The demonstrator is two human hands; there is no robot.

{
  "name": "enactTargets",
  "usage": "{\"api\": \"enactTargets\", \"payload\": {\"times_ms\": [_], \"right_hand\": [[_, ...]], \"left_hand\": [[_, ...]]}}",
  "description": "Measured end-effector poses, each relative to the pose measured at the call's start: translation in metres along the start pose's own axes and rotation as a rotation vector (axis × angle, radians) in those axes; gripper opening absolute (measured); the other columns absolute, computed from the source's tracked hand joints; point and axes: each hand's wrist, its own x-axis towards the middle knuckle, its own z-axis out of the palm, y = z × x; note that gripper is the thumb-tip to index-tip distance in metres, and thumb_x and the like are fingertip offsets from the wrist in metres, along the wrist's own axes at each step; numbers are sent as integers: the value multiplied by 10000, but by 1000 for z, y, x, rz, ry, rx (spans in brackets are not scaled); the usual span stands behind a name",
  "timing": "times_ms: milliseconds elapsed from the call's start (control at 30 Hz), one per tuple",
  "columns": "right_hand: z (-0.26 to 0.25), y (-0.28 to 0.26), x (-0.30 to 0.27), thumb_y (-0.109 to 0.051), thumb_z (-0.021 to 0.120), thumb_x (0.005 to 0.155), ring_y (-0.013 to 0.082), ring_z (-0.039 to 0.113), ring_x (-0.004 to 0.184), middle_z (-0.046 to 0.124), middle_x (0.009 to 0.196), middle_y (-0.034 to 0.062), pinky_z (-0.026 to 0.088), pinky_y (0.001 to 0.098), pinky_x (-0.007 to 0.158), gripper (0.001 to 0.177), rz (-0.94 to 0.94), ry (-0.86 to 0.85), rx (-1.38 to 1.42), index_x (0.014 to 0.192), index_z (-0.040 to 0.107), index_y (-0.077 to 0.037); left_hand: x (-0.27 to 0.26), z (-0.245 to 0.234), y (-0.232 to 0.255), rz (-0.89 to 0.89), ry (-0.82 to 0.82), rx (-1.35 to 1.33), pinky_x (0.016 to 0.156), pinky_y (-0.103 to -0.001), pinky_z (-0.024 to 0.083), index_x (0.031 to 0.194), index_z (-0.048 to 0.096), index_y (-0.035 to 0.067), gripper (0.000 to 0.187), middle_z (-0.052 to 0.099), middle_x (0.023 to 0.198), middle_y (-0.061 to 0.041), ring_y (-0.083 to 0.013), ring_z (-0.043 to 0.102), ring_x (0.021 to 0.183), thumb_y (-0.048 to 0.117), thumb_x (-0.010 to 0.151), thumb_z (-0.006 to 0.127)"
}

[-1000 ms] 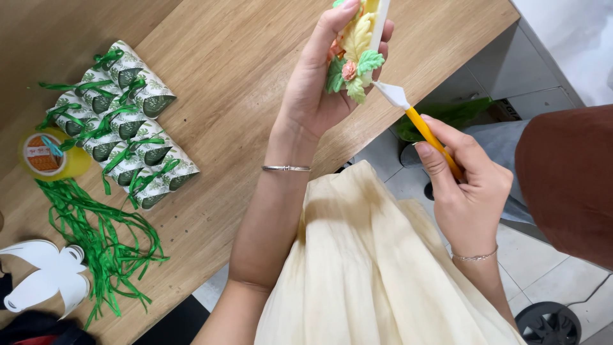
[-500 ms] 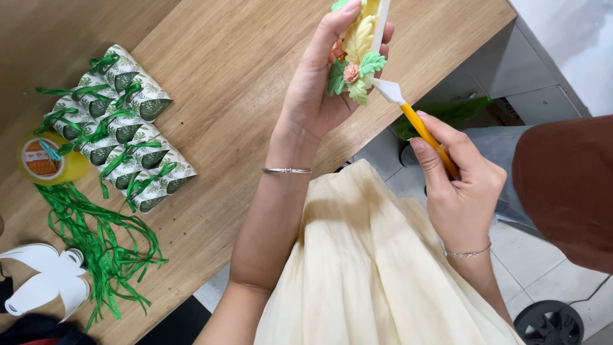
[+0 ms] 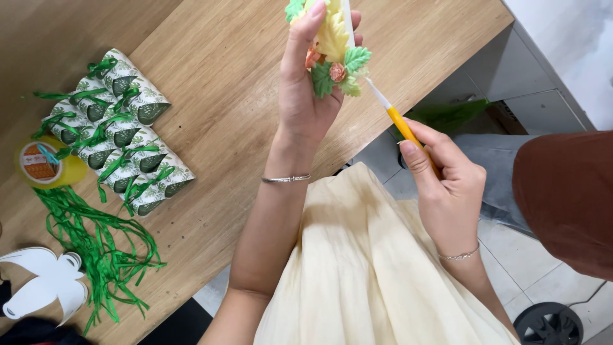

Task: The person arranges small flower- and leaf-shaped wax pieces on a white candle to form a floral decoration, pressing them with a small spatula tool. They also scoop green wax pieces from a melting pot with a ladle and dip the spatula into a cup of water between presses.

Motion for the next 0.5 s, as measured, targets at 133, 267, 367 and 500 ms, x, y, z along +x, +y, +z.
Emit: {"api": "enactTargets", "payload": {"times_ms": [133, 267, 367, 500], "right_hand": [[3, -5, 2, -122, 715, 1034, 5, 485, 724, 641, 827, -43, 399, 170, 631, 263, -40, -11, -76, 1286, 722, -45], [4, -5, 4, -139, 731, 1025, 12, 449, 678, 600, 761, -32, 378, 183, 590, 254, -37, -12, -139, 1266, 737, -59], [5, -6, 5, -147, 734, 1017, 13, 432, 650, 580, 715, -33, 362, 193, 560, 255, -10, -6, -160, 1260, 744, -68], [5, -6, 6, -147, 740, 1022, 16, 425, 659, 560, 719, -34, 362, 197, 565, 254, -43, -9, -168, 1261, 741, -64]], "left_hand": [[0, 1, 2, 16, 3, 50, 886, -351, 585, 1269, 592, 26, 388, 684, 1167, -142, -195, 680, 987, 311, 1018, 671], [-1, -1, 2, 42, -17, 91, 881, -357, 580, 1270, 587, 12, 395, 675, 1173, -149, -200, 672, 991, 312, 1028, 676], [1, -2, 3, 48, -34, 107, 866, -359, 579, 1264, 586, 3, 399, 681, 1165, -152, -203, 673, 979, 311, 1029, 683], [0, -1, 3, 46, -26, 131, 846, -360, 582, 1257, 583, 11, 396, 690, 1154, -155, -202, 677, 962, 309, 1016, 685]]}}
